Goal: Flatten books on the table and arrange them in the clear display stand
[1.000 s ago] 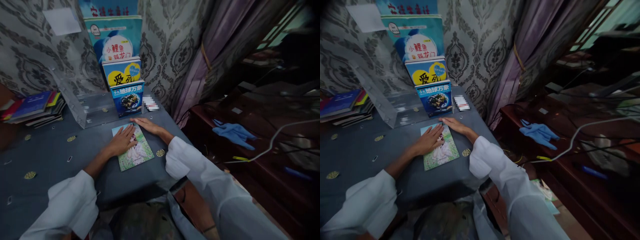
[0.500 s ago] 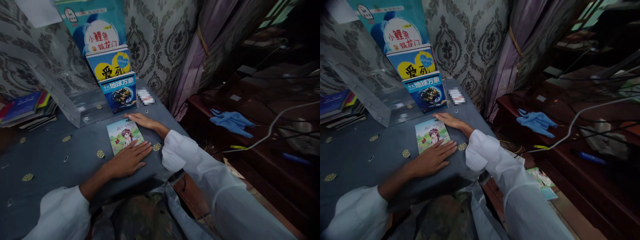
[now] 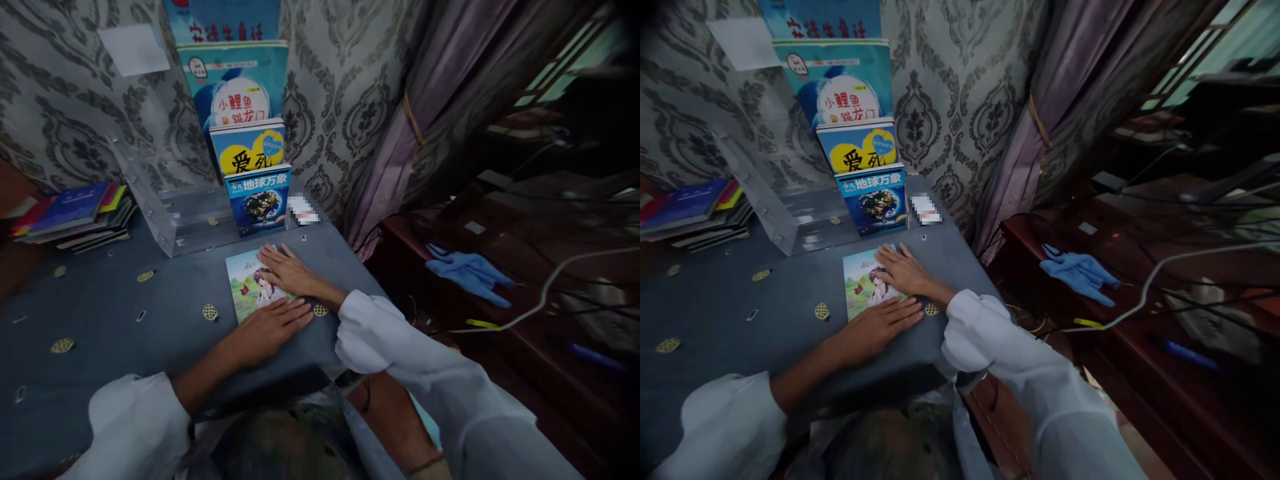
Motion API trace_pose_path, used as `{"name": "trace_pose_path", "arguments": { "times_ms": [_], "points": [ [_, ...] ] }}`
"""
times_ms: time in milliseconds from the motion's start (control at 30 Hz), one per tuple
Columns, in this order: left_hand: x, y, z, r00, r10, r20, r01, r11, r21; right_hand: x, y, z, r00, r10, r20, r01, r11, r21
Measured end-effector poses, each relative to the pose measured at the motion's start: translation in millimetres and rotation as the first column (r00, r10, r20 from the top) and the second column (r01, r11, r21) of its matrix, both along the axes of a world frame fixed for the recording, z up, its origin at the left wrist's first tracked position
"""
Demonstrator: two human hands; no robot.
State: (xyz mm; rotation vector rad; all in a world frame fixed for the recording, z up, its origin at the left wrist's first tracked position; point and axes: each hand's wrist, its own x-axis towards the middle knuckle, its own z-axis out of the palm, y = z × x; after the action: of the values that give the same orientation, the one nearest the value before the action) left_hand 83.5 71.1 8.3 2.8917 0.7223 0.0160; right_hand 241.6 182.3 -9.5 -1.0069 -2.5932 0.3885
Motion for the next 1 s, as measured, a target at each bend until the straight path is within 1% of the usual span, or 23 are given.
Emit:
{"name": "trace_pose_path", "arguments": {
  "times_ms": [67, 133, 200, 267, 333, 367, 433, 533, 600, 667, 767, 867, 1000],
  "points": [
    [0.8, -1.5, 0.0, 1.000, -0.008, 0.019, 0.008, 1.000, 0.003, -2.4, -7.9, 2.4, 0.998, 0.058, 0.035, -0.059, 0.998, 0.019],
    [1.2, -2.9, 1.4, 0.999, -0.015, 0.041, 0.014, 1.000, 0.007, -10.5, -12.1, 5.8, 0.983, 0.171, 0.062, -0.172, 0.985, 0.008],
    [1.4, -4.2, 4.1, 0.998, -0.024, 0.065, 0.024, 1.000, 0.013, -24.1, -13.0, 9.4, 0.947, 0.308, 0.091, -0.308, 0.951, -0.021],
    [1.5, -5.6, 6.9, 0.996, -0.020, 0.090, 0.018, 1.000, 0.023, -39.9, -11.1, 12.1, 0.905, 0.409, 0.120, -0.407, 0.913, -0.041],
    [1.6, -6.4, 8.6, 0.994, -0.011, 0.111, 0.008, 1.000, 0.027, -53.7, -6.7, 12.7, 0.885, 0.446, 0.137, -0.444, 0.895, -0.043],
    [1.6, -6.6, 9.0, 0.993, -0.011, 0.120, 0.008, 1.000, 0.023, -58.7, -3.8, 12.0, 0.887, 0.440, 0.136, -0.440, 0.897, -0.037],
    [1.5, -6.2, 8.9, 0.992, -0.013, 0.124, 0.012, 1.000, 0.006, -64.0, 2.7, 9.2, 0.915, 0.384, 0.121, -0.384, 0.923, -0.021],
    [1.3, -4.9, 7.5, 0.995, -0.019, 0.093, 0.022, 0.999, -0.025, -60.5, 11.7, 3.5, 0.972, 0.217, 0.088, -0.217, 0.976, -0.008],
    [0.8, -4.3, 5.9, 0.997, -0.023, 0.080, 0.027, 0.999, -0.043, -52.6, 14.9, 0.5, 0.992, 0.106, 0.075, -0.106, 0.994, -0.010],
    [-0.4, -4.1, 3.5, 0.996, -0.017, 0.088, 0.022, 0.998, -0.054, -42.3, 14.0, -1.9, 0.998, 0.016, 0.064, -0.015, 1.000, -0.011],
    [-3.2, -4.5, -1.4, 0.993, 0.021, 0.119, -0.015, 0.998, -0.054, -25.8, 4.8, -5.5, 0.996, -0.083, 0.030, 0.083, 0.996, -0.010],
    [-6.0, -6.8, -5.1, 0.983, 0.049, 0.175, -0.040, 0.998, -0.054, -12.0, -10.1, -9.6, 0.991, -0.136, -0.019, 0.136, 0.991, -0.021],
    [-9.3, -17.5, -2.2, 0.981, 0.009, 0.195, 0.003, 0.998, -0.060, 0.1, -29.1, -13.0, 0.983, -0.180, -0.031, 0.179, 0.983, -0.038]
  ]
}}
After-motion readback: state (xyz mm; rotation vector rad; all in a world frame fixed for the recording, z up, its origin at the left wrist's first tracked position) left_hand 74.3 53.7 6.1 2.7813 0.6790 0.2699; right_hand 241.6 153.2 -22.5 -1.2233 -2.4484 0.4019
